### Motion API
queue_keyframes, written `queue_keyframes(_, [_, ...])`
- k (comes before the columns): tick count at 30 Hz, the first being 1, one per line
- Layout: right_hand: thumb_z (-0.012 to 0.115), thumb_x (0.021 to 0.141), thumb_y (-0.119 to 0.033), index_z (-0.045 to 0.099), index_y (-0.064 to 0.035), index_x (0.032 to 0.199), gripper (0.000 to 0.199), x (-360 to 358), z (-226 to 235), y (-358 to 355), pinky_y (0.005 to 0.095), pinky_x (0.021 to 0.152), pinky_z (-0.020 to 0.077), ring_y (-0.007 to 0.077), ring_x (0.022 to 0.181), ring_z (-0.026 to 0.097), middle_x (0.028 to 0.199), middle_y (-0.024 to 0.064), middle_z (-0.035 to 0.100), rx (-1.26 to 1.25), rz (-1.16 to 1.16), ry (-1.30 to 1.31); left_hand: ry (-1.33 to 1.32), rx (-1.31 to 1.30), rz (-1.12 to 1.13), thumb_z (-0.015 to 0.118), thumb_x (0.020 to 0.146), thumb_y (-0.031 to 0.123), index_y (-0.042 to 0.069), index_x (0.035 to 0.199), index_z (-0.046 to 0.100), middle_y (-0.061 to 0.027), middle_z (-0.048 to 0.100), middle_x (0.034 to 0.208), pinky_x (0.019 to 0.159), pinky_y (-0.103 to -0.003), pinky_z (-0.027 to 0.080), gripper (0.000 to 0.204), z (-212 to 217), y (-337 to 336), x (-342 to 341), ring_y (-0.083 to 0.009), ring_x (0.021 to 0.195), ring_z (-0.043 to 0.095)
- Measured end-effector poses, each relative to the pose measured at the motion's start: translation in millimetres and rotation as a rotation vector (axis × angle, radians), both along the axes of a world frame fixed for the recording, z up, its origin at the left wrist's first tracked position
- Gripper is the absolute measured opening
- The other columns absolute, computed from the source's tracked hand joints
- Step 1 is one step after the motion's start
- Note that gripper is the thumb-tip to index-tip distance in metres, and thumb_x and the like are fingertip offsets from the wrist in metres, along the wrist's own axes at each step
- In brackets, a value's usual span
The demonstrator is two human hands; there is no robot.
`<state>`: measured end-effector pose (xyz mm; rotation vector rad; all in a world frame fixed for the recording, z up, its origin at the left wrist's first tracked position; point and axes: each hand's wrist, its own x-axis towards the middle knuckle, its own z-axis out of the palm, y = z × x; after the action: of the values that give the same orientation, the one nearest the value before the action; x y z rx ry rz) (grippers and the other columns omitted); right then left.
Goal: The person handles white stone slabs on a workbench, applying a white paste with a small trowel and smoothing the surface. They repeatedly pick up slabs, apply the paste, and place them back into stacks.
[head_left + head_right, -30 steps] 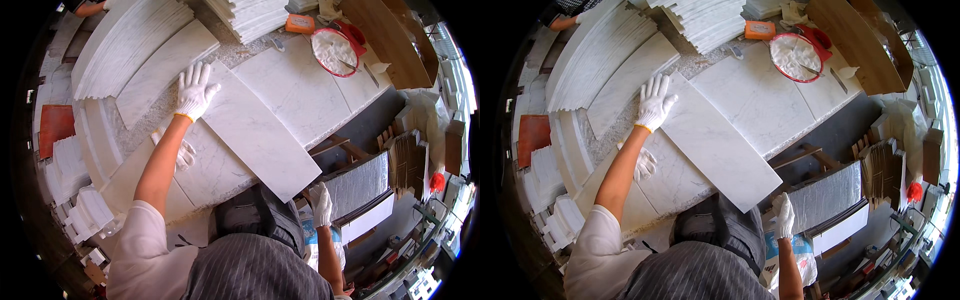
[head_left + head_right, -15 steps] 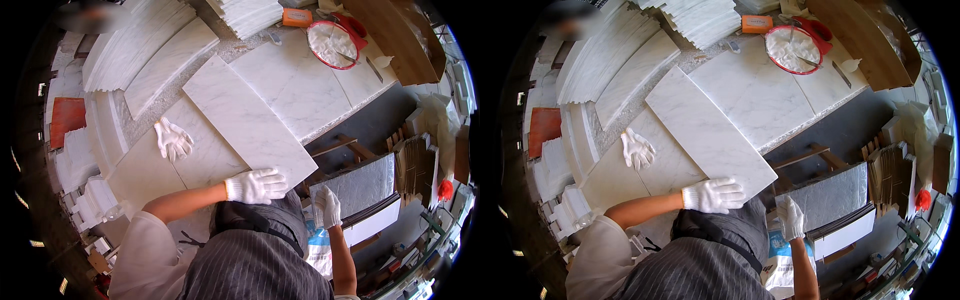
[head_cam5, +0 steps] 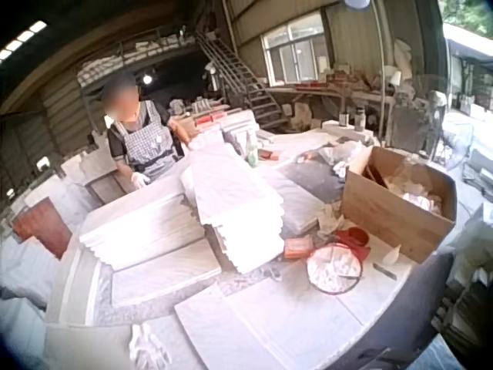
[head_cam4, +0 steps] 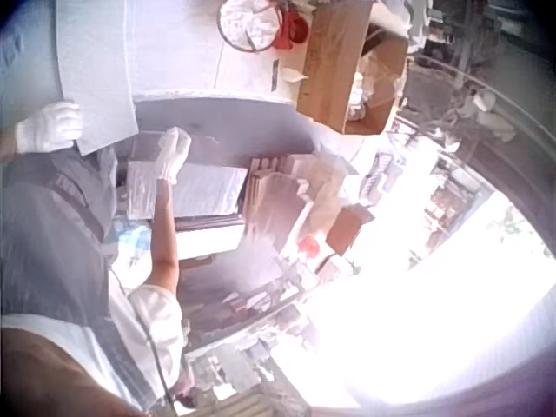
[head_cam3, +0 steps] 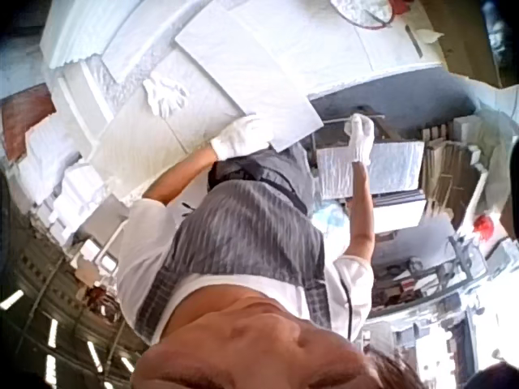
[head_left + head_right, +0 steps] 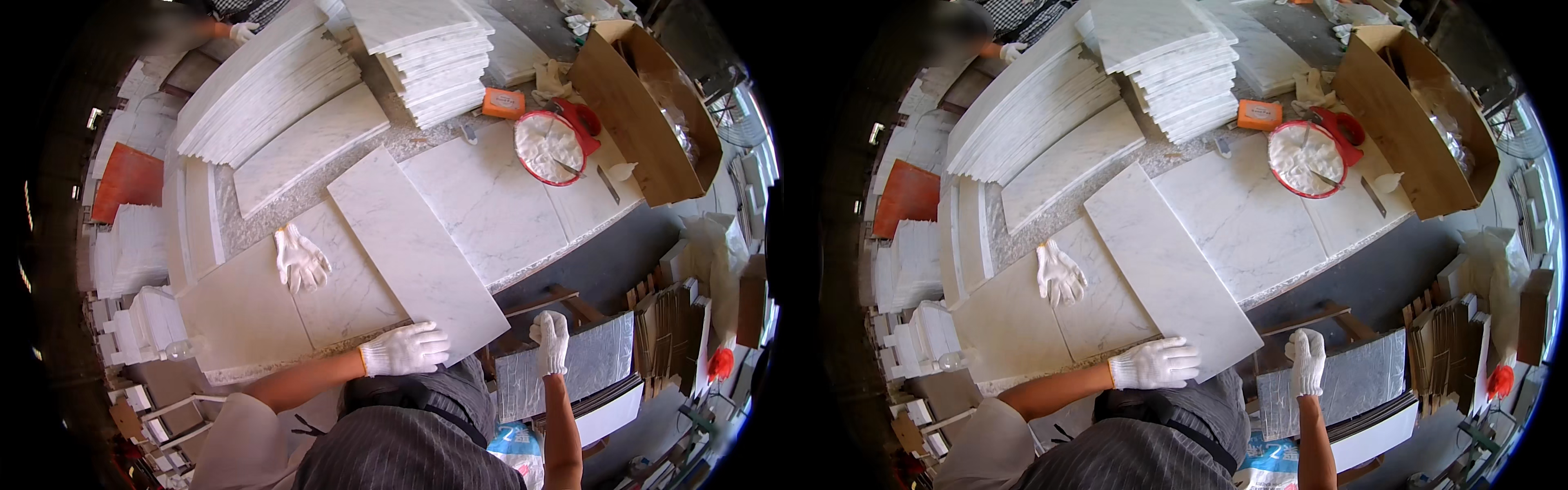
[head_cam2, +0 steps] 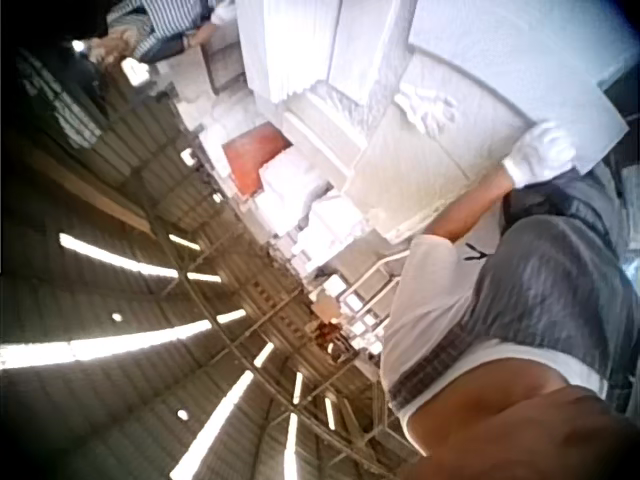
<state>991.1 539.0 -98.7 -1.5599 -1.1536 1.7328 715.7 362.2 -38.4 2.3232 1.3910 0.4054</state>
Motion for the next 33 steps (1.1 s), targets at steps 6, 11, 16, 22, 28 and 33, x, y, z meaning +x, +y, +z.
queue_keyframes(6, [0.064,0.094,-0.018,0.057,-0.0055,0.108,0.02,-16,40,113,0.0253,0.06,0.0458,0.0082,0.069,0.053,0.084,0.0013,0.059,0.353,-0.023,-0.068,0.007,0.157,0.522,0.07,0.084,0.015,0.01,0.08,0.063,-0.0068,0.066,0.076,0.061,-0.04,0.049,0.009,-1,0,-34,-0.0265,0.069,0.063])
queue_keyframes(11, [0.07,0.087,-0.02,0.055,-0.0097,0.122,0.039,-56,55,193,0.0352,0.074,0.0521,0.0238,0.087,0.065,0.102,0.013,0.066,0.736,0.086,-0.47,-0.149,0.075,0.691,0.066,0.088,0.015,0.008,0.096,0.061,-0.0101,0.068,0.081,0.061,-0.042,0.05,0.012,0,20,-11,-0.0295,0.069,0.065])
queue_keyframes(16, [0.067,0.086,-0.031,0.055,-0.0152,0.126,0.045,-110,58,232,0.0433,0.086,0.0507,0.035,0.104,0.062,0.114,0.0157,0.064,0.931,0.272,-0.719,0.075,-0.004,0.744,0.062,0.09,0.019,0.012,0.106,0.059,-0.007,0.067,0.079,0.063,-0.043,0.049,0.018,-25,21,2,-0.0269,0.068,0.064])
queue_keyframes(22, [0.061,0.087,-0.033,0.069,-0.0144,0.102,0.025,-123,30,256,0.0428,0.082,0.0506,0.0328,0.097,0.063,0.105,0.0104,0.066,0.904,0.387,-0.82,0.002,0.062,0.718,0.063,0.089,0.018,0.014,0.105,0.059,-0.0052,0.066,0.076,0.059,-0.043,0.048,0.017,-17,27,-2,-0.0265,0.065,0.063])
queue_keyframes(28, [0.063,0.087,-0.027,0.07,-0.0109,0.096,0.019,-119,72,243,0.0395,0.075,0.0501,0.0307,0.086,0.065,0.092,0.0126,0.066,0.95,0.244,-0.649,-0.039,0.052,0.751,0.063,0.089,0.018,0.013,0.103,0.059,-0.0061,0.065,0.076,0.057,-0.043,0.047,0.015,-25,26,-1,-0.0275,0.063,0.062])
queue_keyframes(33, [0.064,0.087,-0.025,0.07,-0.0073,0.098,0.021,-130,68,223,0.0364,0.072,0.0496,0.028,0.078,0.065,0.083,0.0151,0.067,0.678,0.3,-0.446,-0.037,0.064,0.748,0.063,0.089,0.018,0.013,0.101,0.06,-0.0063,0.065,0.074,0.056,-0.043,0.047,0.014,-15,30,-3,-0.028,0.061,0.062])
